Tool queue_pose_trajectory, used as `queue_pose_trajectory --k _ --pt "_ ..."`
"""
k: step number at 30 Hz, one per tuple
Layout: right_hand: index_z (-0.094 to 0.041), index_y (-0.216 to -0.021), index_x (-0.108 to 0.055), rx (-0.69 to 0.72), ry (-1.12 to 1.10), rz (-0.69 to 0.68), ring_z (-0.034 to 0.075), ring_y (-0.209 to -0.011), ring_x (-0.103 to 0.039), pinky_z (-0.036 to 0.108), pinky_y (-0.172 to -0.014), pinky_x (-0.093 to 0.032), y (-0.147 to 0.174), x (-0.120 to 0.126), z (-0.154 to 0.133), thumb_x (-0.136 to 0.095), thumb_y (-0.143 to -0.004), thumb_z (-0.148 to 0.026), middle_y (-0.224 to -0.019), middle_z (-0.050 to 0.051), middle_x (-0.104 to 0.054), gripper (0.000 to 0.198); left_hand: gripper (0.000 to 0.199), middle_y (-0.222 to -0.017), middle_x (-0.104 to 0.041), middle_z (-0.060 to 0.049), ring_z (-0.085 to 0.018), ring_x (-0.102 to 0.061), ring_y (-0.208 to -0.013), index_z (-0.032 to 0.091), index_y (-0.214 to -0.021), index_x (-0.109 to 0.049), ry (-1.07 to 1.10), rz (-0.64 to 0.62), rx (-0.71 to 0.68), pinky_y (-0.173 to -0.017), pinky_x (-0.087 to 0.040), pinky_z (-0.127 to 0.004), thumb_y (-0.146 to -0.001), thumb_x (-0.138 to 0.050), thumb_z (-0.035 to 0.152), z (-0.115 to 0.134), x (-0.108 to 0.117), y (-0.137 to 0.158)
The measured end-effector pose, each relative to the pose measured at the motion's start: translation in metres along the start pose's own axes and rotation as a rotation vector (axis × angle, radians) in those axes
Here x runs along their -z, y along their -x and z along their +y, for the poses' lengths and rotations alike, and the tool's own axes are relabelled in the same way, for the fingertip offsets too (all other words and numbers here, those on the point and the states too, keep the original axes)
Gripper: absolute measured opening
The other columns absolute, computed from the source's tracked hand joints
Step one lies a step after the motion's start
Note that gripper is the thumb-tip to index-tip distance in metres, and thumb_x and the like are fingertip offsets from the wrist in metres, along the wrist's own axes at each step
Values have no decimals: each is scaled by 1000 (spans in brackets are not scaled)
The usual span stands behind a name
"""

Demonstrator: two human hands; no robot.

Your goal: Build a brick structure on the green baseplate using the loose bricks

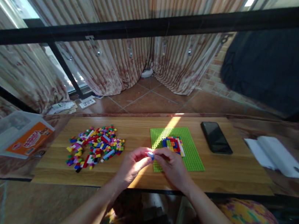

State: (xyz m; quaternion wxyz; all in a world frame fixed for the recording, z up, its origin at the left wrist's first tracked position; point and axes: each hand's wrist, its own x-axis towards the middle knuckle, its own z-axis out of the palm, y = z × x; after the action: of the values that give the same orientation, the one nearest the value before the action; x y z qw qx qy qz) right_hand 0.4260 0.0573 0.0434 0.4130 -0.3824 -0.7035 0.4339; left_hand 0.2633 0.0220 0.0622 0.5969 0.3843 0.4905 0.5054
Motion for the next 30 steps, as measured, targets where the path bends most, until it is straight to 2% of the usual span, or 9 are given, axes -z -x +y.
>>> queue_pose_trajectory --k 6,14,17,21,24,27,30 --pt "-24 -94 -71 -12 9 -11 17 -76 -65 29 -66 -51 0 3 -1 -57 -89 -32 -82 3 -70 17 24 -90 -70 -6 -17 -64 -85 17 -92 -72 -96 7 -74 -82 -52 -30 -72 -74 30 -2 -3 -2" --pt "-26 -91 -71 129 197 -12 18 -77 -65 32 -70 -53 4 5 -3 -55 -91 -27 -86 4 -70 17 26 -91 -71 -7 -17 -65 -84 15 -91 -72 -3 70 -5 -80 -56 -31 -73 -73 33 -9 -10 1" --pt "-26 -89 -71 141 279 35 18 -80 -66 32 -72 -53 1 16 -1 -54 -91 -29 -87 3 -71 17 28 -88 -71 -7 -16 -66 -78 15 -90 -73 -6 100 -2 -74 -56 -29 -72 -74 35 -12 -6 -1" --pt "-23 -88 -71 49 399 241 19 -81 -67 31 -72 -52 -4 58 8 -53 -89 -34 -88 4 -73 21 29 -80 -70 -5 -14 -64 -66 15 -89 -71 -114 171 -12 -67 -55 -28 -68 -75 36 -21 18 -6" --pt "-22 -84 -72 -69 488 370 20 -76 -67 30 -68 -52 -3 90 20 -55 -86 -38 -85 5 -74 24 28 -82 -70 -3 -14 -64 -65 17 -91 -70 -244 227 -65 -64 -55 -27 -71 -72 35 -29 40 -7" --pt "-21 -79 -74 -182 527 403 20 -73 -68 30 -67 -52 0 105 30 -58 -81 -38 -79 5 -74 23 26 -87 -69 -3 -12 -63 -63 17 -95 -68 -310 193 -109 -63 -54 -26 -75 -67 34 -34 52 -4" --pt "-21 -77 -75 -247 523 347 21 -72 -69 31 -67 -52 1 103 36 -60 -78 -38 -77 4 -75 23 25 -87 -68 -2 -11 -61 -62 17 -96 -67 -340 160 -145 -61 -53 -25 -77 -64 33 -36 54 -3"
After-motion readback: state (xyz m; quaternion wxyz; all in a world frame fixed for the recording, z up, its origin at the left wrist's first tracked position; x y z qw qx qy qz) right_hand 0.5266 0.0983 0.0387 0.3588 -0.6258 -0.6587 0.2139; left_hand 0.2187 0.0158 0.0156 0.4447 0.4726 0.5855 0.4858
